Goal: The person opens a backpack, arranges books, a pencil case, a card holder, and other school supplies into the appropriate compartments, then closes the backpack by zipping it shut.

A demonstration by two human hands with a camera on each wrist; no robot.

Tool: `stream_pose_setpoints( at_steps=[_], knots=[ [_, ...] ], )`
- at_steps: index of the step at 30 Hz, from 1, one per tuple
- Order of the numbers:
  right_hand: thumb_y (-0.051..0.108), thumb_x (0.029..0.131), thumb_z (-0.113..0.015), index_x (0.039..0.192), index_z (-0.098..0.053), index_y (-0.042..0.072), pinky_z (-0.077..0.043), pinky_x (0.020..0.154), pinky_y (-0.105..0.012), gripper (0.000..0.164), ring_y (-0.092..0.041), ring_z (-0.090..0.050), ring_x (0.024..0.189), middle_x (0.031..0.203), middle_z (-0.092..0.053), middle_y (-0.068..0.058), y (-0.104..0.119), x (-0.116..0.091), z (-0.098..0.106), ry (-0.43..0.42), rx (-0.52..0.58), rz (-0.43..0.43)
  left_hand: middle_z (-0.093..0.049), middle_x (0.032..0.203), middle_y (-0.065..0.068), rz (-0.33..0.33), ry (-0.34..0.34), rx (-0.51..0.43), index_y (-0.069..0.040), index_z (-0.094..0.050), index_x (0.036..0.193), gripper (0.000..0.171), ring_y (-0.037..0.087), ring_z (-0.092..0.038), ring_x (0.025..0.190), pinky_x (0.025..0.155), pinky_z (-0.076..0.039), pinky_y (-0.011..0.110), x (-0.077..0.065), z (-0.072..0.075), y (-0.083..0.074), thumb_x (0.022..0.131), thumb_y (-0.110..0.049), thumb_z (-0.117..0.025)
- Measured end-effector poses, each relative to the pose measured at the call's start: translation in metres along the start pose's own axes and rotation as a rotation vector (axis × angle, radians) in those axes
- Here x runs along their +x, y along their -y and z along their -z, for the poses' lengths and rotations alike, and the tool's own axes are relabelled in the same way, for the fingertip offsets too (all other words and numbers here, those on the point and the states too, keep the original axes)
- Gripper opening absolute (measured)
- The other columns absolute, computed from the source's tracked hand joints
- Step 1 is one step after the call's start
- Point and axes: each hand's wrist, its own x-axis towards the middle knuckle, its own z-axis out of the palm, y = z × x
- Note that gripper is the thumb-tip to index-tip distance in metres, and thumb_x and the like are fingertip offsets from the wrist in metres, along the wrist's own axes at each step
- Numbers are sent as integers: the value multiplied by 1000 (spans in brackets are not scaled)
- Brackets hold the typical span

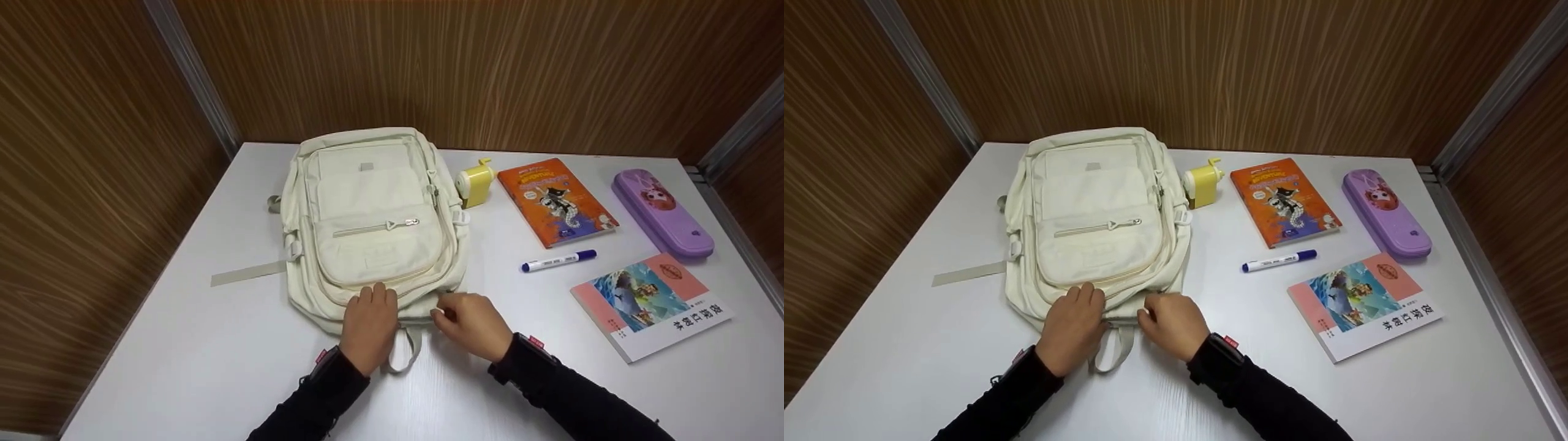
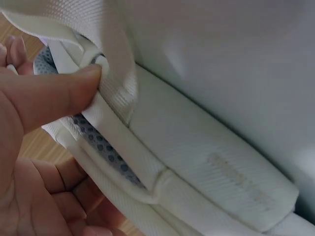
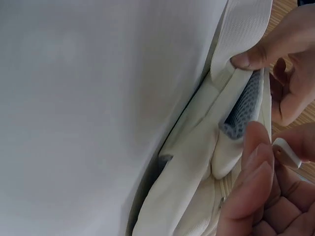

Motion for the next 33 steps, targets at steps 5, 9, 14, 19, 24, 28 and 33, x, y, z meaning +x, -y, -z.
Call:
stream_pose_setpoints(
  at_steps=[5, 9, 14, 19, 24, 28, 33],
  knots=[
    [15, 88, -66, 67, -58, 18, -32, 51, -19, 22, -1, -38, 53, 57, -41, 14, -5, 0, 4, -3, 24, -31, -50, 85, 2, -30, 13, -14, -11, -53, 91, 33, 17, -49, 74, 57, -41, 28, 2, 2, -2, 70, -22, -77],
    [12, 89, -65, 70, -58, 17, -30, 52, -19, 21, -2, -38, 53, 58, -40, 12, -20, -1, 13, -17, 65, -96, -51, 92, 3, -94, 49, -176, -11, -52, 97, 47, 19, -51, 80, 64, -42, 30, -1, 6, 21, 67, -29, -84],
    [11, 89, -65, 75, -65, 16, -33, 54, -20, 15, -4, -42, 54, 59, -48, 10, -35, -1, 24, -38, 104, -165, -55, 105, 5, -52, 197, -366, -13, -53, 107, 58, 26, -56, 97, 81, -45, 41, -15, 10, 70, 60, -19, -87],
    [13, 89, -65, 77, -68, 14, -35, 55, -22, 13, -6, -44, 56, 60, -52, 8, -43, 2, 31, -48, 98, -202, -62, 118, 3, -10, 268, -429, -18, -59, 118, 65, 27, -56, 117, 97, -42, 54, -23, 5, 101, 59, -15, -87],
    [14, 89, -65, 75, -68, 13, -34, 54, -22, 15, -7, -45, 54, 59, -57, 6, -47, 6, 36, -73, 73, -221, -66, 111, 1, -52, 191, -402, -16, -62, 102, 44, 24, -59, 115, 101, -42, 49, -23, -3, 103, 63, -21, -84],
    [13, 88, -65, 74, -68, 13, -34, 54, -22, 14, -7, -45, 53, 58, -56, 6, -45, 9, 36, -100, 69, -220, -65, 97, 0, -60, 159, -349, -17, -59, 88, 40, 22, -62, 103, 90, -45, 40, -23, -4, 96, 61, -32, -85],
    [14, 89, -65, 70, -63, 16, -32, 54, -22, 20, -7, -42, 53, 57, -46, 8, -38, 12, 29, -75, 72, -175, -62, 84, -1, -65, 137, -294, -18, -57, 81, 42, 22, -60, 91, 80, -42, 36, -22, -3, 85, 60, -42, -85]
  ],
)
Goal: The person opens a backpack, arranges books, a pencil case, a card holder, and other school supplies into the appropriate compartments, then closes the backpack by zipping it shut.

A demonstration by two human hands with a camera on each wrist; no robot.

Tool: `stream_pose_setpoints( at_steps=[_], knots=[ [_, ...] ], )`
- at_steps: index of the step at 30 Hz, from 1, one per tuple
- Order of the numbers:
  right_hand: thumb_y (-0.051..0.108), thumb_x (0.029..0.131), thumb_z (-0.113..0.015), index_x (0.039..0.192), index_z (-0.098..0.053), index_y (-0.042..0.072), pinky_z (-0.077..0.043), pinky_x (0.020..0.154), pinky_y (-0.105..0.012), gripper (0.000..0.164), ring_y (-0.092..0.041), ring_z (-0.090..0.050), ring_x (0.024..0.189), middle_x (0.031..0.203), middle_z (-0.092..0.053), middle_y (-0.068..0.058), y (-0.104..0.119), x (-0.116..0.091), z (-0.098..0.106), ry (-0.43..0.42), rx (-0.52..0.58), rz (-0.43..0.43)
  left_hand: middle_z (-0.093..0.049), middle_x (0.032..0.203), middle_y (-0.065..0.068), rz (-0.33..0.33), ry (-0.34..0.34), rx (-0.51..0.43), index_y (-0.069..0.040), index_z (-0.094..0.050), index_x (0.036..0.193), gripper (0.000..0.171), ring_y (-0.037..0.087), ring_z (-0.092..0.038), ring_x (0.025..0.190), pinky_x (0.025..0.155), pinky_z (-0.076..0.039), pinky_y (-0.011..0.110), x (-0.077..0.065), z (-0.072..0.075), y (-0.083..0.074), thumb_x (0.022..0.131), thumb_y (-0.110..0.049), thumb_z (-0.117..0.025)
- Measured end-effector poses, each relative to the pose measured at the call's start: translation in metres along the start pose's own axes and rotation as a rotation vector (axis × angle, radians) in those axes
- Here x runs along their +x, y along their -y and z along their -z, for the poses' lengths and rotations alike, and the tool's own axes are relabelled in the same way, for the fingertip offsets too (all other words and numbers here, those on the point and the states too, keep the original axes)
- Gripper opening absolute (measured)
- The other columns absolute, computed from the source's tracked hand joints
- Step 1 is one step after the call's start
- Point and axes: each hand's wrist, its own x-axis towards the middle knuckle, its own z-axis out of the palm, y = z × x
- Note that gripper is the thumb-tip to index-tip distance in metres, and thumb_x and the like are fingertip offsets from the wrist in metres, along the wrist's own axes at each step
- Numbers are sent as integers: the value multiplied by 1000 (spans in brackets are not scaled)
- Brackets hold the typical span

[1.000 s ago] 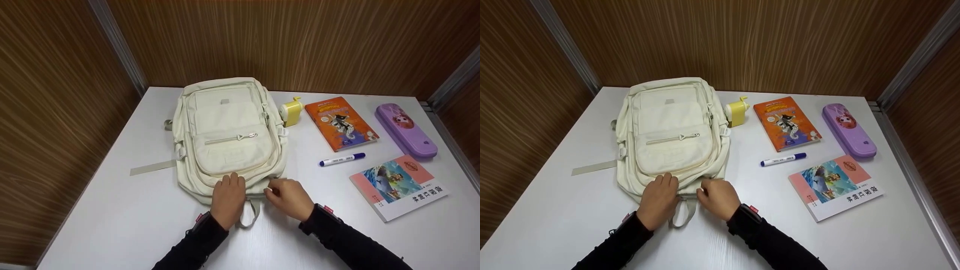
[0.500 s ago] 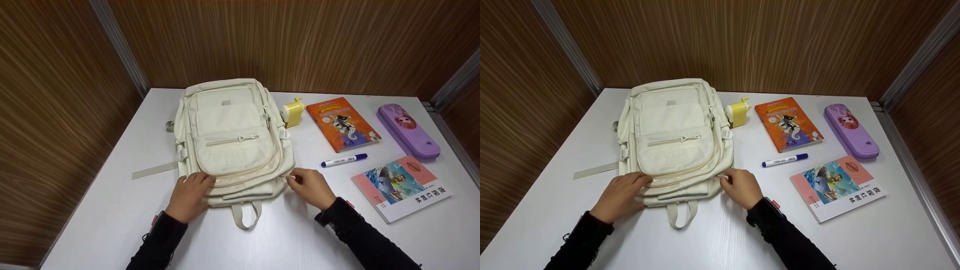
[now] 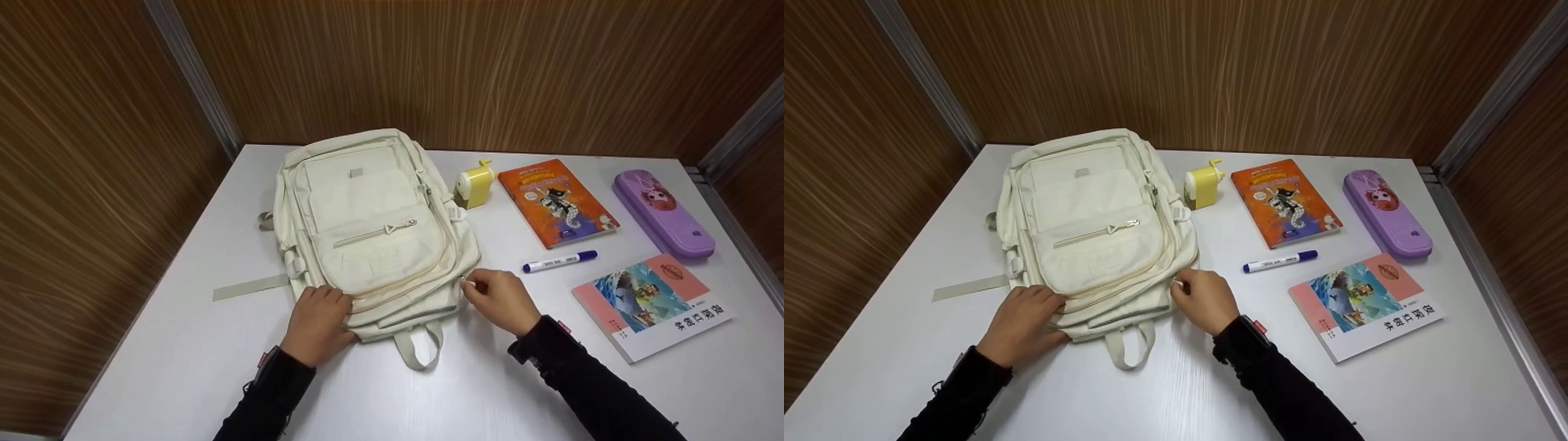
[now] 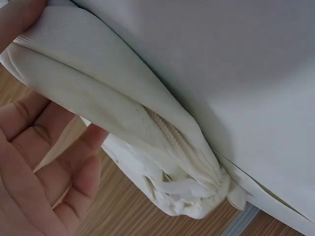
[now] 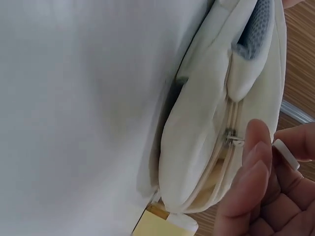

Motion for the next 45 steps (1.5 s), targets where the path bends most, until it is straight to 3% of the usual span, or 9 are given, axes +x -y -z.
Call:
stream_pose_setpoints(
  at_steps=[7, 15, 23, 32, 38, 45],
  knots=[
    [15, 89, -65, 65, -54, 16, -31, 53, -22, 26, -7, -40, 53, 56, -40, 10, 13, 3, -13, 12, -42, 34, -58, 77, -1, 6, -45, 5, -17, -55, 77, 46, 21, -57, 79, 71, -40, 34, 1, -6, -10, 59, -47, -84],
    [15, 87, -64, 62, -50, 17, -31, 52, -24, 28, -7, -39, 53, 57, -39, 11, 33, 3, -26, 20, -127, 68, -61, 81, 1, 18, -47, -8, -16, -58, 82, 48, 22, -60, 82, 72, -41, 35, 3, -10, -20, 61, -51, -83],
    [17, 86, -63, 60, -47, 19, -32, 53, -23, 31, -4, -39, 55, 58, -39, 14, 50, -2, -44, 28, -189, 193, -61, 78, 1, -14, -144, 32, -13, -59, 83, 45, 23, -61, 76, 70, -43, 36, 7, -14, -27, 59, -42, -84],
    [15, 83, -65, 60, -48, 17, -35, 52, -24, 29, -5, -40, 54, 56, -41, 11, 67, -11, -58, 5, -183, 311, -60, 76, 2, 30, -135, 39, -12, -61, 83, 50, 23, -60, 75, 68, -42, 37, 10, -12, -35, 56, -47, -84],
    [16, 84, -64, 61, -47, 17, -39, 54, -27, 29, -8, -45, 55, 57, -42, 10, 82, -18, -69, 37, -208, 379, -59, 77, 2, 43, -156, 63, -12, -60, 85, 53, 23, -60, 75, 68, -42, 38, 14, -11, -43, 54, -48, -85],
    [14, 84, -64, 63, -52, 16, -43, 55, -30, 24, -13, -51, 56, 59, -51, 6, 90, -19, -76, 27, -202, 445, -57, 77, 2, 40, -182, 96, -13, -58, 85, 37, 23, -60, 75, 68, -41, 37, 17, -12, -51, 62, -31, -80]
  ],
)
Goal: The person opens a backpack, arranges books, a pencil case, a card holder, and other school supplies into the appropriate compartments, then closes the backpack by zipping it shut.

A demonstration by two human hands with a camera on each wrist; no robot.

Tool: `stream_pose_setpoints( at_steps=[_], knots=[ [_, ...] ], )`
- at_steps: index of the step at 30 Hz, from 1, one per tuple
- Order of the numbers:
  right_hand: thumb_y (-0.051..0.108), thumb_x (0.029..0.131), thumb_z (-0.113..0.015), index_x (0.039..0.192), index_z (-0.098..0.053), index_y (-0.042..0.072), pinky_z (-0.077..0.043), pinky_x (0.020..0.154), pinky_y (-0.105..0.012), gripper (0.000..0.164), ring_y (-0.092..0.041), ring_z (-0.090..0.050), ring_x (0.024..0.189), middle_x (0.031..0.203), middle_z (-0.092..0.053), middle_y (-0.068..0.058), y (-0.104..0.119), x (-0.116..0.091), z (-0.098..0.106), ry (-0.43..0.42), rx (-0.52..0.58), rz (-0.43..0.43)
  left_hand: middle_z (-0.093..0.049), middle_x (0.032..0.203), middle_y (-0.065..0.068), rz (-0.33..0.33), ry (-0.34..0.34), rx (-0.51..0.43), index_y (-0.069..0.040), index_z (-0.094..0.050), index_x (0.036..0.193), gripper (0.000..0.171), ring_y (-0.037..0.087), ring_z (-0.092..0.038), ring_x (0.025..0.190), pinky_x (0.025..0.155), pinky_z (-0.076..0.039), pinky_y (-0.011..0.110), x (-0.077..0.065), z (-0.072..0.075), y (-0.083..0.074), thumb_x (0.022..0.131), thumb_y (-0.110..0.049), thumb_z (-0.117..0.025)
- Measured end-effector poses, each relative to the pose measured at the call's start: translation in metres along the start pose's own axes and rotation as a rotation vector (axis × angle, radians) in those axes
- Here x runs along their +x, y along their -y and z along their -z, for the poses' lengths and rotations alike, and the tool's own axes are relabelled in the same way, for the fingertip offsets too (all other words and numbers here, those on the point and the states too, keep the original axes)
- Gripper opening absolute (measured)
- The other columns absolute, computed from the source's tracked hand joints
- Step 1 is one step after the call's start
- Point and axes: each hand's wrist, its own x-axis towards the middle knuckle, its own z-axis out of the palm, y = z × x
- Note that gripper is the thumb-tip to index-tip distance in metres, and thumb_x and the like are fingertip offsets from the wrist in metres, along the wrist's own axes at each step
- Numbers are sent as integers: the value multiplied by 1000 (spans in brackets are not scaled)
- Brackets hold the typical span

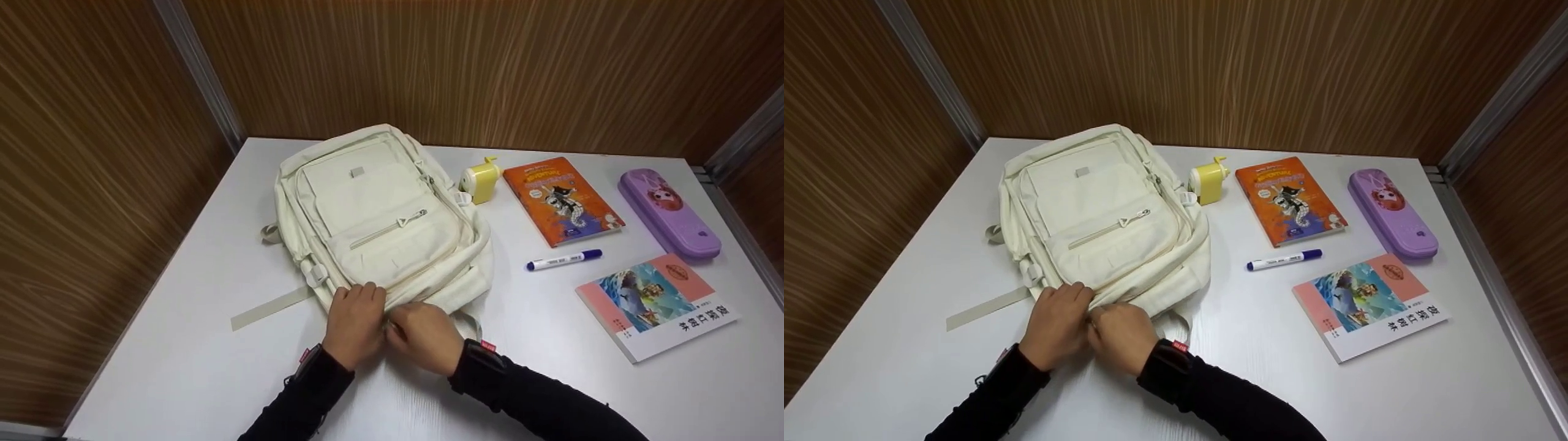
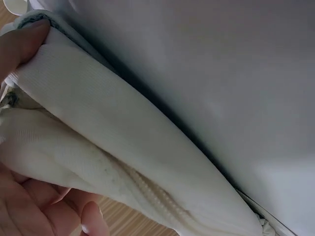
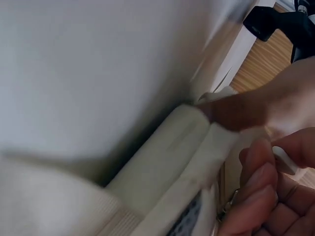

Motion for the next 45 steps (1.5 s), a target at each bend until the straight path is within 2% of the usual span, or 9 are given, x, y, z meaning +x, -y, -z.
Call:
stream_pose_setpoints(
  at_steps=[5, 8, 13, 17, 22, 29, 33, 39, 45],
  knots=[
    [14, 86, -63, 69, -57, 15, -41, 55, -25, 18, -8, -48, 58, 62, -52, 7, -9, -4, 4, 49, 67, -9, -57, 79, 0, -82, -13, -7, -14, -58, 87, 45, 21, -60, 75, 69, -42, 35, -2, 1, 6, 63, -42, -83],
    [13, 86, -63, 70, -58, 16, -38, 54, -21, 17, -4, -44, 58, 61, -49, 10, -20, -11, 10, 83, 121, -60, -61, 89, -1, -141, 62, -78, -15, -60, 97, 55, 19, -62, 82, 74, -44, 36, -6, 6, 19, 57, -44, -87],
    [10, 87, -64, 70, -60, 17, -35, 54, -18, 19, 0, -40, 56, 60, -45, 12, -39, -21, 21, 86, 191, -164, -64, 100, -3, -120, 206, -211, -18, -64, 108, 53, 19, -65, 95, 82, -46, 37, -11, 13, 41, 61, -25, -88],
    [11, 89, -63, 74, -64, 17, -35, 53, -18, 16, 1, -41, 56, 60, -46, 13, -47, -24, 25, 85, 214, -206, -63, 89, -4, -134, 182, -156, -17, -65, 98, 43, 18, -65, 84, 76, -44, 34, -12, 10, 44, 64, -32, -87],
    [12, 89, -64, 78, -66, 16, -35, 54, -18, 13, 0, -41, 57, 61, -45, 12, -52, -21, 26, 60, 213, -216, -62, 79, -4, -135, 108, -58, -17, -64, 86, 36, 18, -64, 73, 68, -39, 33, -15, 8, 39, 62, -31, -86],
    [12, 91, -63, 79, -66, 17, -37, 58, -18, 13, -1, -43, 61, 65, -50, 10, -58, -16, 23, 41, 236, -210, -63, 76, -2, -63, 140, -16, -15, -66, 83, 32, 19, -63, 69, 67, -40, 34, -16, 8, 28, 62, -30, -85],
    [14, 90, -64, 76, -65, 17, -38, 60, -20, 14, -1, -44, 61, 64, -51, 11, -59, -13, 22, 25, 184, -196, -64, 75, 0, -32, 124, 27, -14, -68, 84, 32, 19, -64, 69, 68, -42, 35, -7, 2, 17, 65, -34, -84],
    [15, 88, -65, 65, -52, 18, -36, 58, -22, 26, -4, -42, 58, 59, -40, 12, -53, -13, 17, 2, 66, -166, -64, 74, 1, -29, 102, 96, -13, -69, 82, 31, 20, -64, 68, 67, -45, 34, 12, -9, -5, 68, -37, -82],
    [14, 85, -68, 65, -51, 18, -41, 56, -27, 27, -9, -47, 58, 60, -46, 10, -47, -17, 12, -61, -45, -113, -63, 70, 1, -26, 85, 139, -13, -68, 76, 27, 19, -61, 64, 64, -44, 32, 22, -8, -19, 70, -37, -79]
  ],
)
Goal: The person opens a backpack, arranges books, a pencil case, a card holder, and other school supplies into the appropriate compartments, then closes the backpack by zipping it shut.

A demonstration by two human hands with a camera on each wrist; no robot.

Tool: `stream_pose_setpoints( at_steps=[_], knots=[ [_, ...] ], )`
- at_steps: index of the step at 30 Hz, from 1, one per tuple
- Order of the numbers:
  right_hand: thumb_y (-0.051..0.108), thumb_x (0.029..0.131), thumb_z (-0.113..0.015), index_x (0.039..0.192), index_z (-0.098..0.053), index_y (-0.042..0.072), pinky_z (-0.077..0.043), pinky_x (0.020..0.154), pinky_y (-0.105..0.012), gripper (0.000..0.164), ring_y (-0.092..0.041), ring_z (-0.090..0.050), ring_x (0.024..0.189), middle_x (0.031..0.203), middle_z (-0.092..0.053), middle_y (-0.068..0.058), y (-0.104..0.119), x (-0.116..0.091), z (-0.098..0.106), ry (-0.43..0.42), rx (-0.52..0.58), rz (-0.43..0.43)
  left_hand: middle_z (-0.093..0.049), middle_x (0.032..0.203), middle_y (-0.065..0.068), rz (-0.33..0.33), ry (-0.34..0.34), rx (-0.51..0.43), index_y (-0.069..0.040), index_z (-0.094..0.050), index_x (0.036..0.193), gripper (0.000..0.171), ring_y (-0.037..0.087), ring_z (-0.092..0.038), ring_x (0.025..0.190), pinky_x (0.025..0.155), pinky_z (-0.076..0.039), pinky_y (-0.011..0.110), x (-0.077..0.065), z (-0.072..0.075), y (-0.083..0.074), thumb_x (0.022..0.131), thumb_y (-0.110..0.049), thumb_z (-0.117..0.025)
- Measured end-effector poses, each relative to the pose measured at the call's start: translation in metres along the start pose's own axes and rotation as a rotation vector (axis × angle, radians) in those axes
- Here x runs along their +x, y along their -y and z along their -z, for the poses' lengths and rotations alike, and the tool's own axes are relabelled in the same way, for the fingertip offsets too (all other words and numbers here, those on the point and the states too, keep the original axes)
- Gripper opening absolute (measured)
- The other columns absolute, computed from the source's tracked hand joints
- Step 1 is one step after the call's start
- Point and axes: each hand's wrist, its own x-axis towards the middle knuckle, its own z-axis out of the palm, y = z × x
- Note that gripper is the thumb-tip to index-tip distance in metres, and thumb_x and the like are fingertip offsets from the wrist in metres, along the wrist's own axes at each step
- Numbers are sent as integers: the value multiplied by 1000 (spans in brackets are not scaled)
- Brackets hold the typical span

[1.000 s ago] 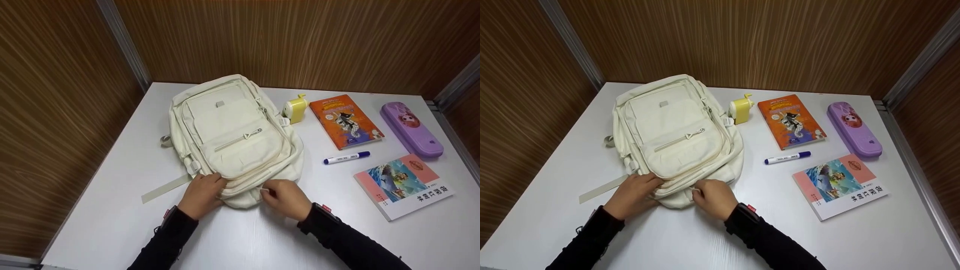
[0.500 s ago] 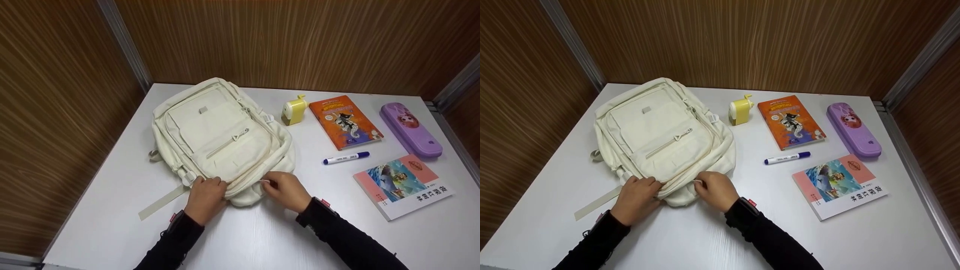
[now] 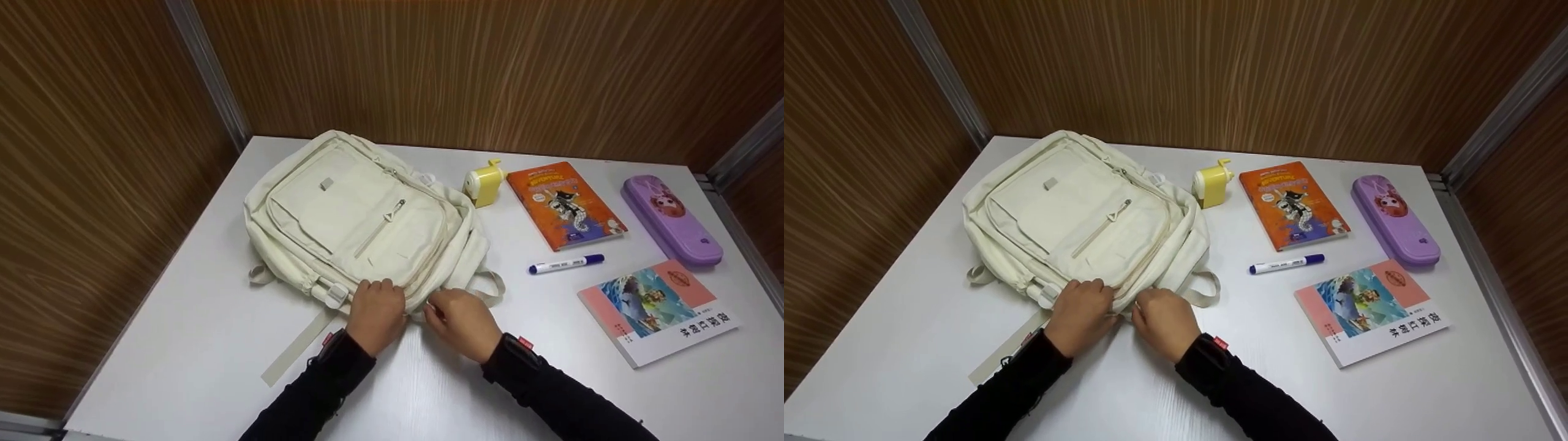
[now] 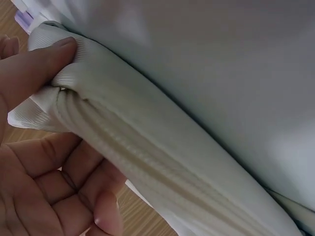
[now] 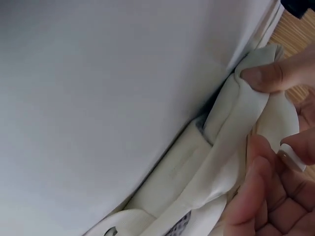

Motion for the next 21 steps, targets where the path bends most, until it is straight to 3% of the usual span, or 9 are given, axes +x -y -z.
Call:
stream_pose_setpoints(
  at_steps=[5, 9, 12, 16, 21],
  knots=[
    [15, 85, -69, 68, -53, 16, -45, 58, -31, 23, -14, -53, 60, 63, -52, 6, 3, -3, -2, -25, -44, 46, -63, 72, 1, 6, 37, -2, -13, -68, 79, 25, 19, -61, 66, 65, -44, 32, 2, 3, -2, 72, -35, -78],
    [14, 85, -67, 70, -56, 16, -46, 60, -32, 20, -13, -54, 62, 64, -52, 7, 1, 0, 3, 17, -8, -4, -63, 77, 1, -58, 88, -84, -12, -69, 88, 32, 19, -62, 70, 66, -46, 32, 3, 7, 5, 76, -41, -76],
    [13, 86, -65, 70, -56, 17, -44, 61, -30, 19, -11, -51, 62, 63, -50, 9, -5, 2, 10, 51, 23, -60, -64, 82, 1, -122, 148, -235, -12, -66, 94, 36, 18, -62, 74, 70, -49, 34, -1, 13, 19, 77, -42, -78],
    [11, 87, -64, 70, -57, 16, -41, 60, -27, 19, -8, -47, 61, 63, -48, 9, -15, 2, 18, 62, 28, -94, -68, 91, 1, -140, 231, -430, -13, -66, 99, 34, 20, -65, 85, 79, -50, 38, -10, 21, 43, 74, -28, -82],
    [10, 87, -66, 66, -56, 15, -38, 60, -28, 24, -10, -45, 60, 60, -47, 8, -29, 1, 24, 33, -5, -139, -71, 106, -1, -133, 269, -450, -16, -67, 109, 44, 21, -65, 102, 91, -47, 43, -17, 19, 61, 69, -18, -83]
  ],
)
